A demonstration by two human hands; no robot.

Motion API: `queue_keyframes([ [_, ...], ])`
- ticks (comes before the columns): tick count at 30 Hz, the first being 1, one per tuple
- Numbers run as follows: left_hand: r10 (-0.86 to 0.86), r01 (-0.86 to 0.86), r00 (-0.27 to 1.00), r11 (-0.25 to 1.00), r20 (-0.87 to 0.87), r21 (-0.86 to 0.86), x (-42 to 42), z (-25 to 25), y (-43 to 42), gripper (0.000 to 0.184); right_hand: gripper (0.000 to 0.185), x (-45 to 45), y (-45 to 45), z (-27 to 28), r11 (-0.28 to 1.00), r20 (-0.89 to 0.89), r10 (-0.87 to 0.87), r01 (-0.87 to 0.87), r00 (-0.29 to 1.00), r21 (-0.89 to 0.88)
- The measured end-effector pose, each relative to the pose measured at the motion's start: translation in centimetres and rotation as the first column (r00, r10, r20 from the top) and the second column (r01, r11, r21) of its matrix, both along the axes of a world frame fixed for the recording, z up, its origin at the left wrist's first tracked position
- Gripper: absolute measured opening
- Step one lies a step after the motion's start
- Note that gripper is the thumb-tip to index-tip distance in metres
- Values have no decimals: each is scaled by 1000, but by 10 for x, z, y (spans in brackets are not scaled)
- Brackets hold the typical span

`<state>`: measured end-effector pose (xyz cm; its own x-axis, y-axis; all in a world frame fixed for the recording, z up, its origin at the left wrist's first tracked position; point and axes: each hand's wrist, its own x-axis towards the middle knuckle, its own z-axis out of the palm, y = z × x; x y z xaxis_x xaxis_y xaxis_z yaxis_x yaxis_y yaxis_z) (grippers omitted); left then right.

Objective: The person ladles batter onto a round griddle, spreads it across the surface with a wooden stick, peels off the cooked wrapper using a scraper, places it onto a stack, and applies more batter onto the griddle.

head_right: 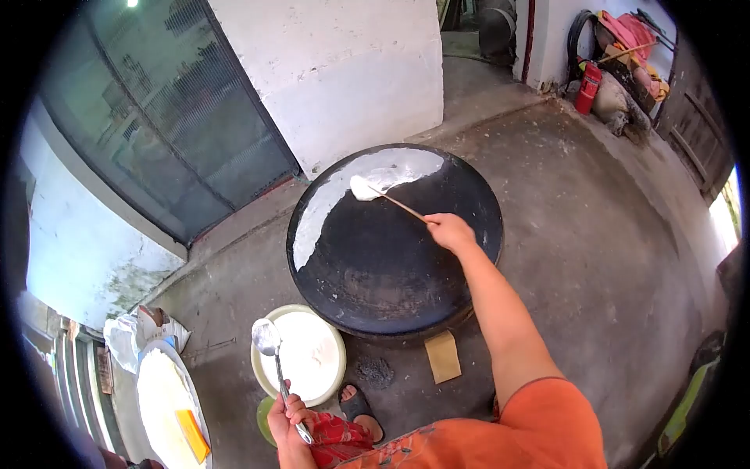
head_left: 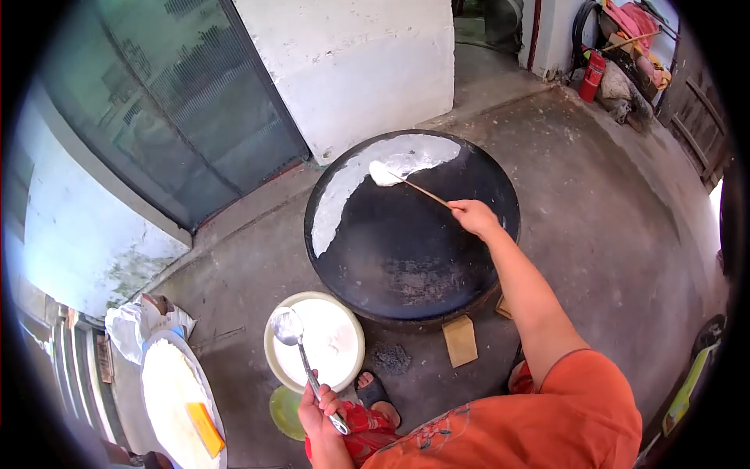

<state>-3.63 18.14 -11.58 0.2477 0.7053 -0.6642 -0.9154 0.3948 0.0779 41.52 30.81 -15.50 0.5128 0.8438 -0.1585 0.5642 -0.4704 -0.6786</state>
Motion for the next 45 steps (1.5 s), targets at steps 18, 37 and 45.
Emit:
queue_keyframes([
  [18,-37,38,999,998,-28,45,2,-1,-2,24,28,-8,19,-27,978,-15,205,-205,979,29],
  [37,-55,58,998,994,-39,91,-4,-3,-6,26,27,-63,0,-12,964,21,260,-261,965,47],
  [45,-46,56,993,994,-108,93,-3,2,-9,26,25,-62,-20,-34,976,-120,184,-167,976,137],
])
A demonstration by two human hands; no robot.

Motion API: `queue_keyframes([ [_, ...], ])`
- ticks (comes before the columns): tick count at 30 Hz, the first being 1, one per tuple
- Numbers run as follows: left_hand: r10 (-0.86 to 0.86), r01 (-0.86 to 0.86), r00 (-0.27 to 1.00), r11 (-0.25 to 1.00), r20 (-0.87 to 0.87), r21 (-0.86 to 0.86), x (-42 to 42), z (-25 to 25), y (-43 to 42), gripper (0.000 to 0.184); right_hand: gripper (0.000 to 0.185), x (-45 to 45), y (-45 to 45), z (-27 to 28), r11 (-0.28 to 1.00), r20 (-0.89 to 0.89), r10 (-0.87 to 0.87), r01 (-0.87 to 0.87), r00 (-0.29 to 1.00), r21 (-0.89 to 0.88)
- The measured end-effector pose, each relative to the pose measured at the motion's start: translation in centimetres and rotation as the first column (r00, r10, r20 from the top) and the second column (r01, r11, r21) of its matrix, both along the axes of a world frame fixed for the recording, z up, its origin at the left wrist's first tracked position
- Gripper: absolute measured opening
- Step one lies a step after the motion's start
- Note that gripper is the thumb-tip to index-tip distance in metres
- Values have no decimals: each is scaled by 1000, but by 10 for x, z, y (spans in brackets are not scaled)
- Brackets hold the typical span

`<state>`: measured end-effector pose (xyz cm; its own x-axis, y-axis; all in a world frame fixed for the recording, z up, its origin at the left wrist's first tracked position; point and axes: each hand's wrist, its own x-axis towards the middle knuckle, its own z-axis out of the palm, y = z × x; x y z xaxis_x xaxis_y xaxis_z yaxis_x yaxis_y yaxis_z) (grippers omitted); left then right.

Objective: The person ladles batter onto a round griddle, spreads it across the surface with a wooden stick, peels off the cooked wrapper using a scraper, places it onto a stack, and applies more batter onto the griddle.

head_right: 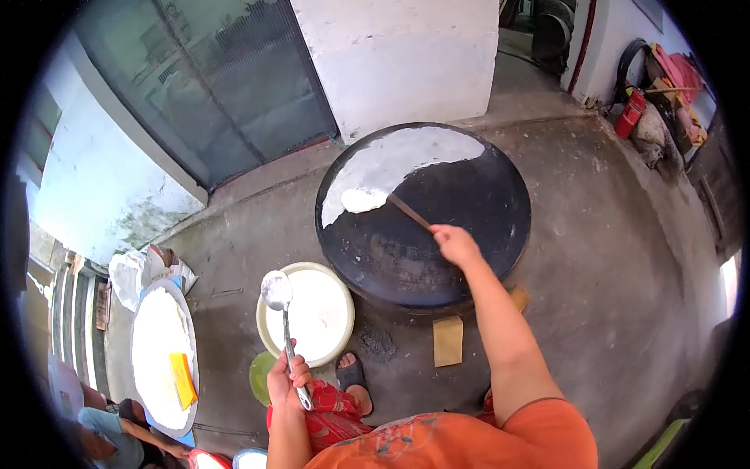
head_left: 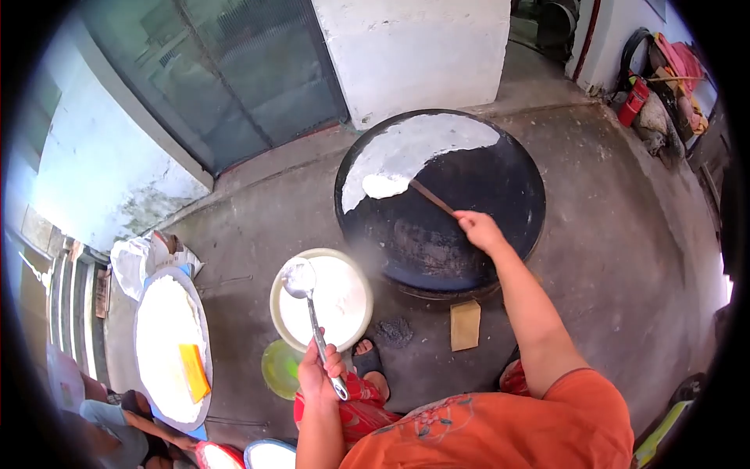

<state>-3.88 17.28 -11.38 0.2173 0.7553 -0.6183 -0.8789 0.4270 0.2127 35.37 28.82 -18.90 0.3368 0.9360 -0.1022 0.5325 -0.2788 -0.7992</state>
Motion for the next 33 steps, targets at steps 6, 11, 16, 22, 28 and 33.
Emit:
queue_keyframes([
  [6,-10,10,1000,1000,-15,21,-3,0,-2,26,26,-4,-2,25,974,-21,207,-208,978,-86],
  [11,5,-6,1000,999,30,38,-5,0,-4,24,25,-38,-9,9,982,196,186,-175,963,-74],
  [16,-11,11,1000,999,5,51,-9,-1,-6,24,26,-14,-40,50,961,126,209,-180,970,-211],
  [22,-28,26,999,998,22,65,-13,0,-12,26,28,-48,-70,6,992,-32,108,-109,994,-58],
  [28,-44,37,995,997,88,74,-24,-4,-18,26,30,-76,-164,19,990,112,109,-97,988,-101],
  [33,-19,18,1000,999,3,46,-24,8,-26,25,24,-107,-189,5,999,464,14,-37,886,39],
])
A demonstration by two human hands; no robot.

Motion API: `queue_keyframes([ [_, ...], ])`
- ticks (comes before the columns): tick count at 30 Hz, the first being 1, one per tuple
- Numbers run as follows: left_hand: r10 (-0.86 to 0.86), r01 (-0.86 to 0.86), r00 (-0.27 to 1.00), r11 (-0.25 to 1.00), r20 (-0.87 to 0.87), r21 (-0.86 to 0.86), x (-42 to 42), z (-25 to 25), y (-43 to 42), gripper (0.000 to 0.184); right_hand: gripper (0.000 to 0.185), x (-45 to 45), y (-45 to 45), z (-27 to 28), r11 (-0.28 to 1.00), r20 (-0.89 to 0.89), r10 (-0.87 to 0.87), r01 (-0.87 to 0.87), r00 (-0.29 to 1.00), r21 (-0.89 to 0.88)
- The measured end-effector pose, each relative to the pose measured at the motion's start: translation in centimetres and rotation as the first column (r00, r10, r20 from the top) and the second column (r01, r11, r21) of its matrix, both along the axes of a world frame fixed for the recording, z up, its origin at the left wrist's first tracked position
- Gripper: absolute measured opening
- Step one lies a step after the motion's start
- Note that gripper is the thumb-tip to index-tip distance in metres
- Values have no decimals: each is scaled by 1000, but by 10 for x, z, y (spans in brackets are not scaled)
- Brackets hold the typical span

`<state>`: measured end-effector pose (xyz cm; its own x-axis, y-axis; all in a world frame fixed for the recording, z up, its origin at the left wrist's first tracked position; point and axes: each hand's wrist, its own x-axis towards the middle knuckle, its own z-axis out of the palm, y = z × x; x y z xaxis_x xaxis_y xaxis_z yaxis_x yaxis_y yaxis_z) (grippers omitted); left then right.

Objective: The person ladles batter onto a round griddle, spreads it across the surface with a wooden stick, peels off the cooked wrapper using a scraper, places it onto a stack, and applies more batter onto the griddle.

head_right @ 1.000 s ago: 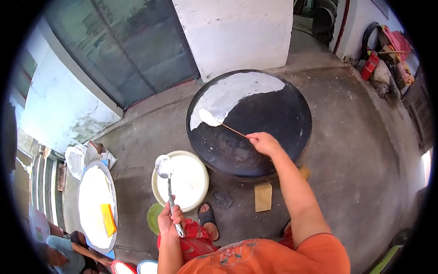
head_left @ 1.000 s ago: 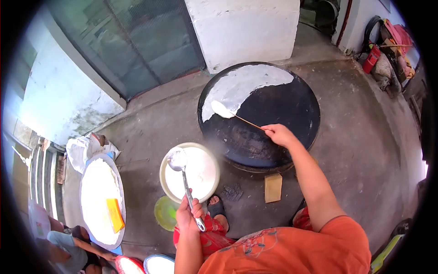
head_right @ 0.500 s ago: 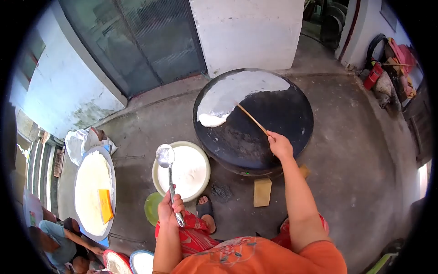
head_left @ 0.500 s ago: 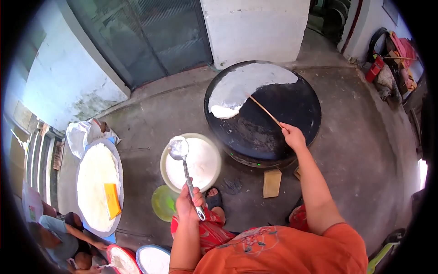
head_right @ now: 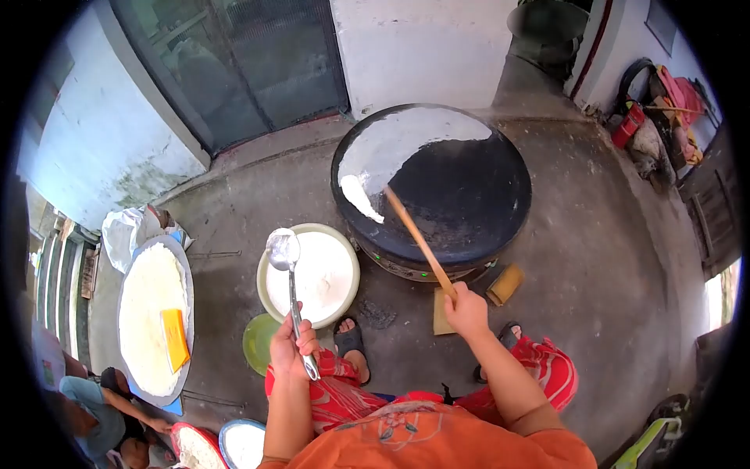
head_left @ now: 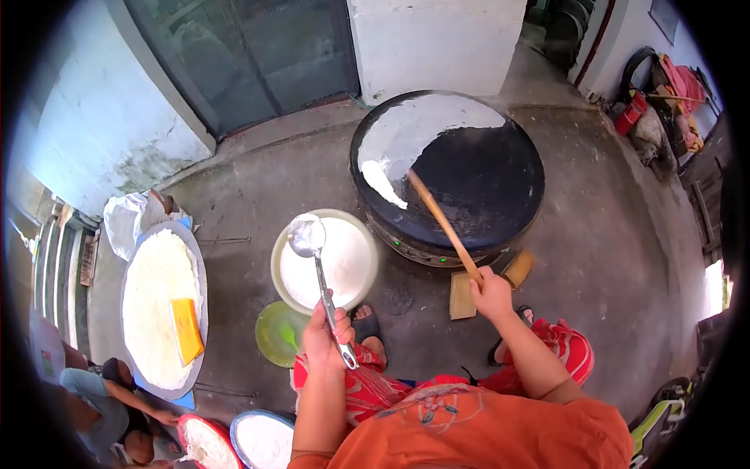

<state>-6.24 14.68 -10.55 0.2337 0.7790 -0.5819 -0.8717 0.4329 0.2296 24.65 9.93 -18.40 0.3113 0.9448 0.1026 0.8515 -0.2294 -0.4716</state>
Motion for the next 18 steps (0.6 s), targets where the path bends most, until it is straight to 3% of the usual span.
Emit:
queue_keyframes([
  [3,-30,29,999,999,20,44,-5,-3,-4,26,29,-41,37,-7,997,25,-73,73,997,-3],
  [5,-56,58,998,996,-25,70,-6,-2,-5,27,38,-75,73,0,990,26,38,-41,999,135],
  [9,-108,109,994,987,-20,114,-10,-5,-6,26,59,-135,157,-21,972,260,219,-233,940,26],
  [11,-106,109,994,989,-35,96,-11,-2,-6,26,62,-154,184,-25,974,294,225,-211,929,-77],
  [12,-96,98,995,990,-21,100,-11,-1,-6,27,62,-157,190,-25,972,189,181,-146,965,-185],
  [15,-81,81,997,992,-12,95,-15,0,-11,28,63,-149,162,-18,985,71,83,-71,994,-160],
  [17,-48,43,998,991,36,123,-18,-2,-11,28,68,-141,121,6,956,-103,36,-65,994,-285],
  [18,-52,47,998,992,44,121,-19,-2,-10,28,71,-143,99,6,968,-151,19,-56,988,-243],
])
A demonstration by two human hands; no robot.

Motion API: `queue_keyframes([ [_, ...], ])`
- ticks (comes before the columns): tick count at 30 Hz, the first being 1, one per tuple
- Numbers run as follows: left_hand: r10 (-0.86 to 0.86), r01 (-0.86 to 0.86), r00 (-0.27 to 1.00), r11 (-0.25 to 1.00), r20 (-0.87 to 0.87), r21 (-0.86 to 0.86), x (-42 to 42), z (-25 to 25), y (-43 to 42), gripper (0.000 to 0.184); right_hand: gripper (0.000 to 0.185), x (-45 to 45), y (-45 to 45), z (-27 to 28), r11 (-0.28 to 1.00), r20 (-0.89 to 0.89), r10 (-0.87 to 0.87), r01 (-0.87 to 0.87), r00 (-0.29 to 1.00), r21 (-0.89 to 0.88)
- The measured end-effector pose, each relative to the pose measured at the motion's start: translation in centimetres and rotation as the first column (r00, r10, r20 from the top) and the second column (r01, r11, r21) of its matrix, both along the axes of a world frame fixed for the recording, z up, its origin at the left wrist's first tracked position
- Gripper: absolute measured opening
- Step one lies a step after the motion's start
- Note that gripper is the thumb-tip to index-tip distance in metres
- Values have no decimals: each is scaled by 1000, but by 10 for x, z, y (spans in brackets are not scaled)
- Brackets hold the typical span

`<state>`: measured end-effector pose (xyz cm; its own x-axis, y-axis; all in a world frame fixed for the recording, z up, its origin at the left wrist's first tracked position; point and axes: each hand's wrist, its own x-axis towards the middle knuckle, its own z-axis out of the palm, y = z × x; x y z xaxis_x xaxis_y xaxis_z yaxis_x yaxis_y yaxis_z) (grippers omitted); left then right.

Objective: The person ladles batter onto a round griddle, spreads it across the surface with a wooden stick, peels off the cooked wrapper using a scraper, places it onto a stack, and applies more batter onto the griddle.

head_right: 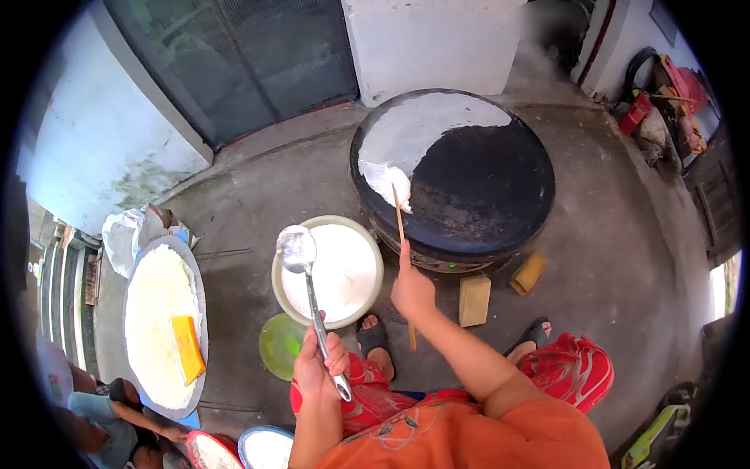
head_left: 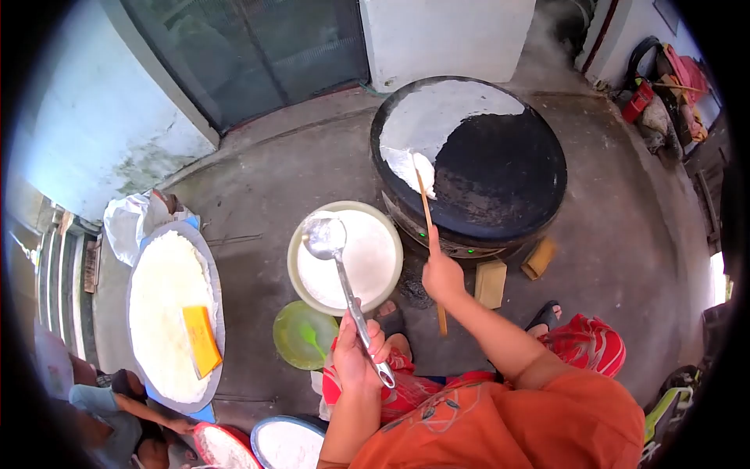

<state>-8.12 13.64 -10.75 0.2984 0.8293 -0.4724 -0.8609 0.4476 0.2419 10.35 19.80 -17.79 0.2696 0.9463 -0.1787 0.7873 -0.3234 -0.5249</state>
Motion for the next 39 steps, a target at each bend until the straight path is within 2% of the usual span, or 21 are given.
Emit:
queue_keyframes([
  [1,15,-15,1000,1000,-21,19,0,1,-1,28,74,-1,-14,-2,999,-50,-23,24,998,38],
  [3,21,-19,999,999,-50,26,2,1,-4,28,72,-15,-7,-1,990,-8,-16,17,1000,141],
  [4,22,-20,998,1000,-65,20,2,2,-4,28,69,-19,9,-4,990,78,33,-43,996,135],
  [5,24,-22,997,999,-79,24,2,2,-2,27,67,-22,30,-32,970,140,64,-95,988,225],
  [7,26,-26,997,1000,-78,5,4,2,-3,29,67,-19,64,-37,996,120,-31,21,992,82],
  [10,28,-30,998,999,-60,-25,-1,4,-6,30,70,-3,32,-26,983,16,-138,135,990,122],
  [11,33,-34,999,999,-35,-18,1,3,-5,30,72,1,10,-6,988,-21,-150,150,988,24],
  [13,1,-1,1000,1000,1,8,0,-1,-2,27,72,-2,-26,-5,985,-49,-156,159,987,61],
  [16,8,-8,1000,999,-6,42,1,0,-5,28,74,-17,-12,-28,986,66,3,-14,998,167],
  [17,6,-5,1000,999,-13,43,2,0,-6,28,74,-17,0,-34,992,126,10,-26,992,125],
  [19,17,-17,999,1000,-46,-11,1,3,-5,29,74,-8,12,-39,983,99,-151,138,984,125],
  [23,37,-39,998,998,-54,-40,0,-3,-7,29,74,12,-45,-9,979,-34,-197,198,980,47],
  [24,35,-38,998,997,-44,-62,1,-3,-5,29,75,5,-55,-9,966,-54,-201,208,978,154],
  [25,25,-28,999,997,-45,-66,1,-2,-4,29,75,-1,-55,-8,979,-66,-197,200,978,47],
  [27,22,-25,998,998,-54,-51,3,-2,-4,28,74,-8,-39,-29,991,50,-41,34,998,131],
  [28,15,-16,999,999,-50,-37,3,-3,-4,28,74,-7,-30,-37,999,76,-27,24,997,48],
  [32,-22,22,999,1000,33,4,0,-7,-5,29,72,26,-47,-21,983,8,-181,181,983,-21],
  [33,-6,5,1000,1000,-12,-15,1,-7,-4,28,72,32,-62,-17,983,-4,-182,182,983,33],
  [35,1,-3,998,999,-56,-37,6,-6,-3,28,72,31,-76,-4,979,-50,-206,206,977,-5],
  [38,0,-1,997,1000,-73,-18,11,-3,-3,28,71,19,-65,-28,999,95,0,-4,995,46],
  [39,-2,0,996,1000,-84,-16,13,-2,-2,28,71,24,-62,-31,999,85,-2,-2,996,47],
])
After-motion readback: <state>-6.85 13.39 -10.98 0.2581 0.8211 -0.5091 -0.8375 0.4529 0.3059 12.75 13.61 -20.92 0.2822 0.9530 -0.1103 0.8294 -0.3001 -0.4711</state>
